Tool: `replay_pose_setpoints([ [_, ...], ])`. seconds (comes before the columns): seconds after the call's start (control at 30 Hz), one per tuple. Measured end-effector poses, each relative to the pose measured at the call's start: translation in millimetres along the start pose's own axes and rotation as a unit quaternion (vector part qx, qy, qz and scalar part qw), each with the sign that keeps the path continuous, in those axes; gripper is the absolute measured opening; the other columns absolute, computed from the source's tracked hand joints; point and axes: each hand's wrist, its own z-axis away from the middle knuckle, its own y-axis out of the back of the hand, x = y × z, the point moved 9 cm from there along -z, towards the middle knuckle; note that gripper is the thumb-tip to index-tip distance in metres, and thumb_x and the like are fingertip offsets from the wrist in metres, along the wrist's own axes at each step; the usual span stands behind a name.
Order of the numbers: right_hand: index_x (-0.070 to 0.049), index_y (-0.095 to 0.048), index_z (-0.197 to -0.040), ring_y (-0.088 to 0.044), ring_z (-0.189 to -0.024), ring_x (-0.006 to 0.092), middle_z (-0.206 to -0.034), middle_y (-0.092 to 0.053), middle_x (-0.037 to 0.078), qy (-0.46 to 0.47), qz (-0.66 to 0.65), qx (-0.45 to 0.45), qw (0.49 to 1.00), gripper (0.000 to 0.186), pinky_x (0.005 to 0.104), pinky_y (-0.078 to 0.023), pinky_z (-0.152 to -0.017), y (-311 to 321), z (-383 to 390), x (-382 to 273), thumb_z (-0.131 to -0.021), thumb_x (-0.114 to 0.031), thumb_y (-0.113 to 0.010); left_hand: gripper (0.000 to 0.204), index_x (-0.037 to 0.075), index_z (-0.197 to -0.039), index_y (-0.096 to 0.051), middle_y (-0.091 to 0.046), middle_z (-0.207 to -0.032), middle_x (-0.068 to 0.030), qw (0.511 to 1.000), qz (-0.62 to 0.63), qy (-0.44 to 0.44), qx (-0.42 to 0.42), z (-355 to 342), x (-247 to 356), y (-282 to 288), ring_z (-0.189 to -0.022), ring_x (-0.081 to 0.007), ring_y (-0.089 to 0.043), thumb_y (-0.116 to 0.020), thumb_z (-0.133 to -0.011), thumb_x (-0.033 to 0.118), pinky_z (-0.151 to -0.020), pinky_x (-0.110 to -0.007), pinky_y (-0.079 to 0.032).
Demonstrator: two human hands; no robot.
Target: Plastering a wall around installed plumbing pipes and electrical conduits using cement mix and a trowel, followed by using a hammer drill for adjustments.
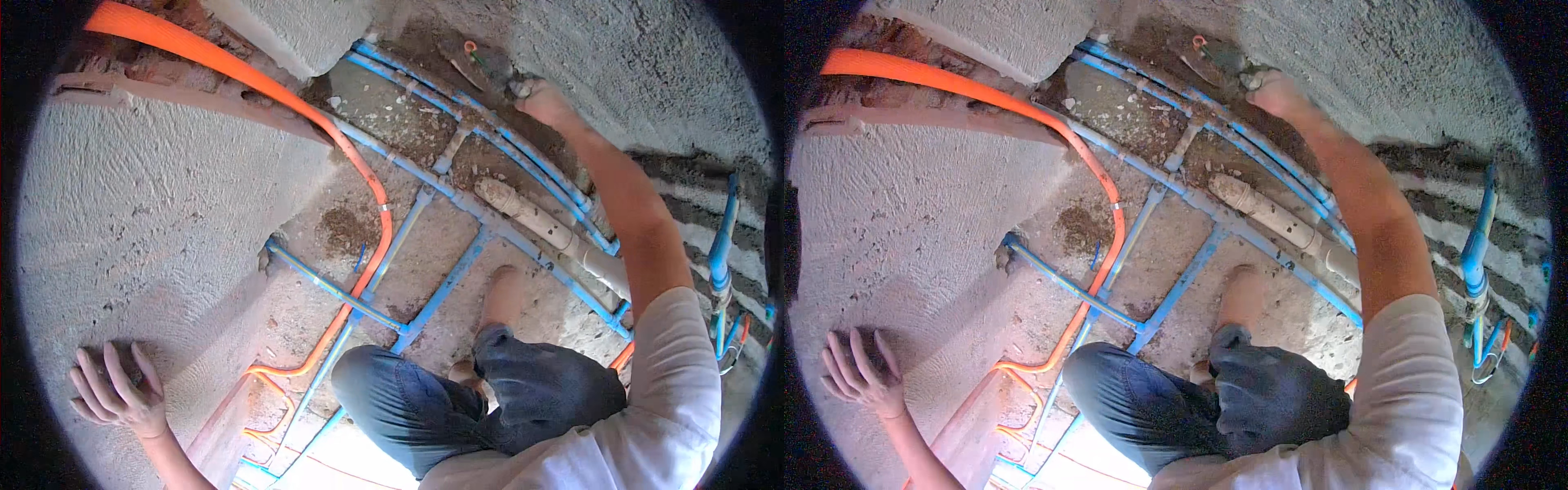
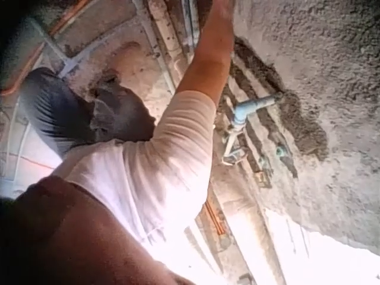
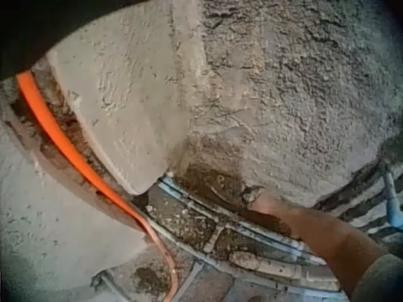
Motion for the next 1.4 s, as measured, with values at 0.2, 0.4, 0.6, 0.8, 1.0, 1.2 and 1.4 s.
replay_pose_setpoints([
  [0.2,-0.012,-0.059,-0.107,-0.062,-0.088,0.0358,-0.095,-0.064,0.014,0.29,0.046,-0.062,0.954,0.034,0.046,-0.051,-0.079,-16,89,-138,-0.079,-0.031,-0.056,0.043,0.013,-0.12,-0.058,-0.051,-0.132,-0.0126,1.0,-0.009,-0.008,-0.013,5,-2,0,-0.127,-0.0305,-0.042,-0.066,-0.084,0.035,-0.112,-0.045,-0.015],
  [0.4,-0.017,-0.052,-0.118,-0.064,-0.071,0.0334,-0.078,-0.062,0.015,0.338,0.109,0.046,0.934,0.04,0.0467,-0.052,-0.061,-26,60,-199,-0.078,-0.013,-0.055,0.042,0.013,-0.119,-0.058,-0.051,-0.132,-0.0131,1.0,-0.011,-0.01,-0.017,3,0,0,-0.126,-0.0317,-0.041,-0.066,-0.084,0.034,-0.112,-0.047,-0.014],
  [0.6,-0.005,-0.064,-0.081,-0.066,-0.079,0.0326,-0.081,-0.066,0.016,0.345,0.151,0.047,0.925,0.013,0.0458,-0.053,-0.063,-68,-28,-287,-0.08,-0.015,-0.056,0.042,0.013,-0.117,-0.058,-0.051,-0.131,-0.0144,1.0,-0.01,-0.004,-0.019,8,-2,-2,-0.126,-0.0327,-0.041,-0.067,-0.082,0.035,-0.112,-0.048,-0.014],
  [0.8,-0.015,-0.053,-0.119,-0.064,-0.08,0.033,-0.09,-0.064,0.013,0.558,0.225,0.022,0.799,0.043,0.0467,-0.052,-0.063,-60,13,-223,-0.076,-0.009,-0.054,0.042,0.015,-0.117,-0.059,-0.052,-0.132,-0.0095,1.0,0.002,0.004,0.004,2,-3,1,-0.125,-0.0287,-0.043,-0.069,-0.081,0.033,-0.112,-0.043,-0.018],
  [1.0,-0.019,-0.051,-0.125,-0.065,-0.079,0.0327,-0.094,-0.064,0.012,0.323,0.25,-0.07,0.91,0.045,0.0445,-0.053,-0.064,-57,67,-161,-0.082,-0.009,-0.049,0.038,0.017,-0.115,-0.06,-0.052,-0.132,-0.0087,1.0,-0.007,0.01,0.005,7,-5,0,-0.125,-0.0282,-0.043,-0.068,-0.081,0.033,-0.112,-0.044,-0.017],
  [1.2,-0.012,-0.049,-0.125,-0.066,-0.082,0.0342,-0.093,-0.065,0.019,0.215,0.141,0.034,0.966,0.043,0.0469,-0.053,-0.067,-76,60,-180,-0.082,-0.008,-0.048,0.038,0.018,-0.117,-0.058,-0.051,-0.133,-0.0081,1.0,-0.012,0.017,0.003,9,-6,2,-0.125,-0.0281,-0.044,-0.065,-0.083,0.033,-0.112,-0.045,-0.017],
  [1.4,-0.007,-0.049,-0.121,-0.063,-0.081,0.037,-0.092,-0.064,0.018,0.214,0.158,0.02,0.964,0.038,0.0484,-0.051,-0.069,-86,100,-129,-0.085,-0.018,-0.051,0.039,0.018,-0.118,-0.058,-0.051,-0.134,-0.0068,1.0,-0.002,0.015,0.0,6,-4,2,-0.127,-0.0265,-0.043,-0.066,-0.083,0.032,-0.113,-0.043,-0.017],
])
